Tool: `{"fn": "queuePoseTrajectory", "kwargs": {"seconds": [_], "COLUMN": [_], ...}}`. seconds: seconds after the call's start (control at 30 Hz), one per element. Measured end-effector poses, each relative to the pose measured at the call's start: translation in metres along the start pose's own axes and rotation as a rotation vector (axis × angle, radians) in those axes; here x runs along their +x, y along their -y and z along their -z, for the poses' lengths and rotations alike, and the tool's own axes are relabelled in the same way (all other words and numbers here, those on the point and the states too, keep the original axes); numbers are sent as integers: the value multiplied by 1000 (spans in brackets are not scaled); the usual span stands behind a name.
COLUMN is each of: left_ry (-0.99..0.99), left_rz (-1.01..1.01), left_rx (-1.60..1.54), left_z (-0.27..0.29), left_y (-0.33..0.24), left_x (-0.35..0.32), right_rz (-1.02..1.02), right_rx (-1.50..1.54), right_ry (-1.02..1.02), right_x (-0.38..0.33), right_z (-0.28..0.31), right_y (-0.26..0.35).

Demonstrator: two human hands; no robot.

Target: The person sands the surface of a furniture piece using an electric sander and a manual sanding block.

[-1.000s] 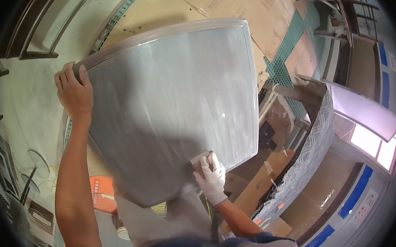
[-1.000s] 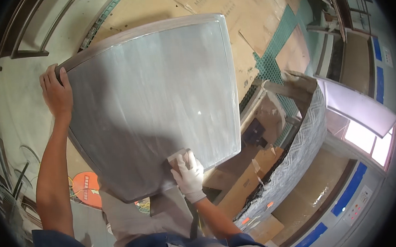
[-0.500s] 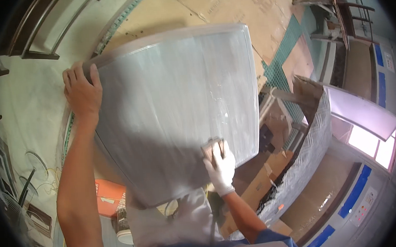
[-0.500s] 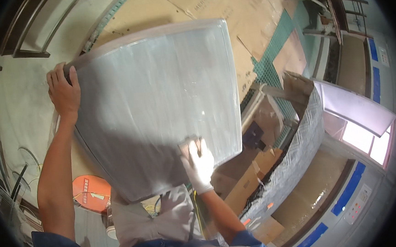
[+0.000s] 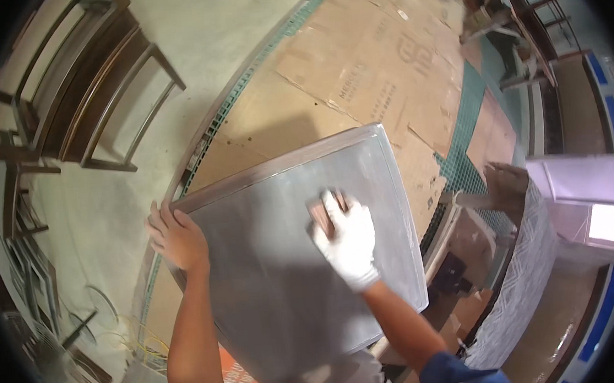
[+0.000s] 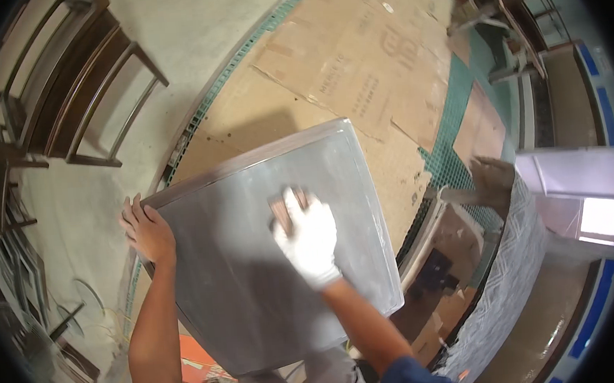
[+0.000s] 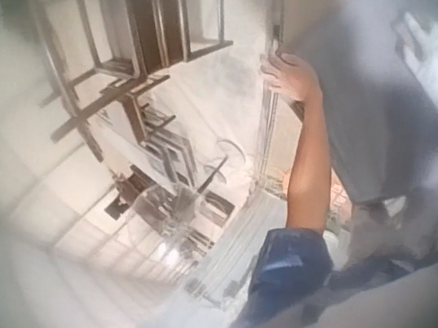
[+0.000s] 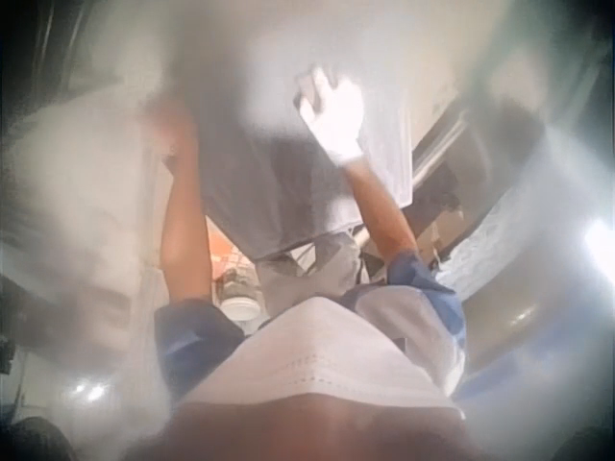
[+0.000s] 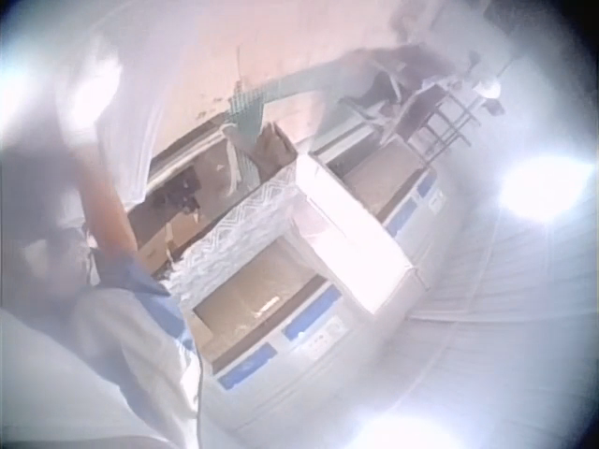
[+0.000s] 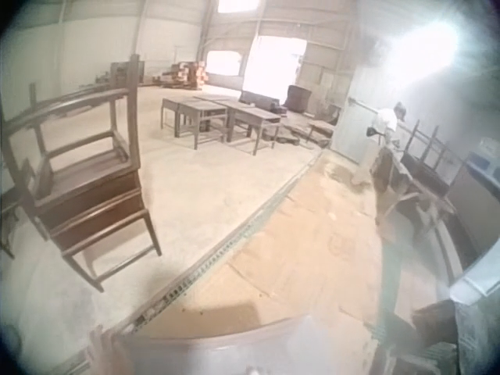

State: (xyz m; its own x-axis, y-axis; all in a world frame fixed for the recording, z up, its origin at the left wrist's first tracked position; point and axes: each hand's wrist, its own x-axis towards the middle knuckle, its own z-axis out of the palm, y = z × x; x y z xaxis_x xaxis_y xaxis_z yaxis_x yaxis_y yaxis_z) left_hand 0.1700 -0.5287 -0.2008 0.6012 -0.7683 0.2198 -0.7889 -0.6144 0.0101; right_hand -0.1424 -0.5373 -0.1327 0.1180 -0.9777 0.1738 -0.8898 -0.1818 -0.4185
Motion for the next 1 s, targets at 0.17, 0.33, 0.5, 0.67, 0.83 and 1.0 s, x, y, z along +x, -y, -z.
{"fn": "queuePoseTrajectory", "kwargs": {"seconds": [0.17,0.33,0.5,0.67,0.83,1.0], "left_ry": [72,76,77,50,49,31], "left_rz": [39,25,14,-22,-22,-25], "left_rx": [-58,-87,-84,-134,-122,-121], "left_z": [-1,3,7,10,8,5], "left_y": [-8,-4,-5,-4,-7,-2], "left_x": [-4,3,1,3,3,7], "right_rz": [-28,-22,-79,-76,-19,-82], "right_rx": [-77,-14,-46,-46,-115,-88], "right_ry": [-57,-32,-3,-93,-34,-143], "right_x": [65,40,75,79,76,95], "right_z": [0,-2,5,13,-4,-5], "right_y": [6,0,4,-23,21,4]}}
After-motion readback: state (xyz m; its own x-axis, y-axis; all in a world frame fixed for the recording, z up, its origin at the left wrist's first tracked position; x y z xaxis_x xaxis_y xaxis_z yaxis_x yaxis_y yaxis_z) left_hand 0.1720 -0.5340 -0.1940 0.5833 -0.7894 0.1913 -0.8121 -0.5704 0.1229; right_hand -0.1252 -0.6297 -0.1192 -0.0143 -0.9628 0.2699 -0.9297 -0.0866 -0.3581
